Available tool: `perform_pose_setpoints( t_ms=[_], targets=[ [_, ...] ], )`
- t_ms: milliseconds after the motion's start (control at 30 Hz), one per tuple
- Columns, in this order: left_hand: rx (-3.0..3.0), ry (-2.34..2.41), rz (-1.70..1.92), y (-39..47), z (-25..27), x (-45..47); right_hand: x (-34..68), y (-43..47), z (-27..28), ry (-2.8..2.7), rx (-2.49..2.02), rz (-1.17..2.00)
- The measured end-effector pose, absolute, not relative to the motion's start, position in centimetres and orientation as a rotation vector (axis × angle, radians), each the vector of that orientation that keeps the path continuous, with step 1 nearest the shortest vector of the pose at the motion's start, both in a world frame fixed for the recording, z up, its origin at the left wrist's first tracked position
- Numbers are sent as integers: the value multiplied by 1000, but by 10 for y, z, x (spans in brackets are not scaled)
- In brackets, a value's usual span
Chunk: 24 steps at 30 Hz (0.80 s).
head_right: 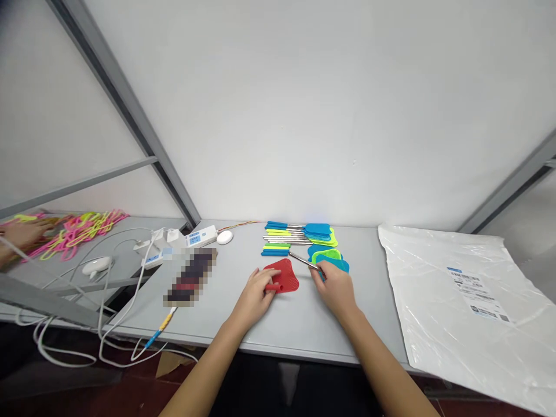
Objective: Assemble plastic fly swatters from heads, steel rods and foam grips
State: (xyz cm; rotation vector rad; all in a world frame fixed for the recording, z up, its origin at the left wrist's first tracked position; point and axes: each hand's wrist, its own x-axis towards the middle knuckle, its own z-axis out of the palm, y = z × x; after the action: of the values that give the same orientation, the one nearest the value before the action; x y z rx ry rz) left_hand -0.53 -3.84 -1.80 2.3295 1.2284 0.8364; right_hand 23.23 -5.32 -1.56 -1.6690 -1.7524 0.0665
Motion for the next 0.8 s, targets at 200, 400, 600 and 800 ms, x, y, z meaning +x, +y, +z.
perform_pose_setpoints(
  t_ms=[200,400,600,800],
  targets=[
    [2335,1390,835,-67,-6,-21,222,-100,-28,-1825,-1695,173],
    [2486,1414,623,-85,-11,-36,229,-131,-34,-2000,-1732,126],
    [2522,1395,574,-82,-11,-33,231,-136,-34,-2034,-1692,136],
    [2545,1300,550,-80,-13,-37,234,-132,-31,-1966,-1670,229]
  ],
)
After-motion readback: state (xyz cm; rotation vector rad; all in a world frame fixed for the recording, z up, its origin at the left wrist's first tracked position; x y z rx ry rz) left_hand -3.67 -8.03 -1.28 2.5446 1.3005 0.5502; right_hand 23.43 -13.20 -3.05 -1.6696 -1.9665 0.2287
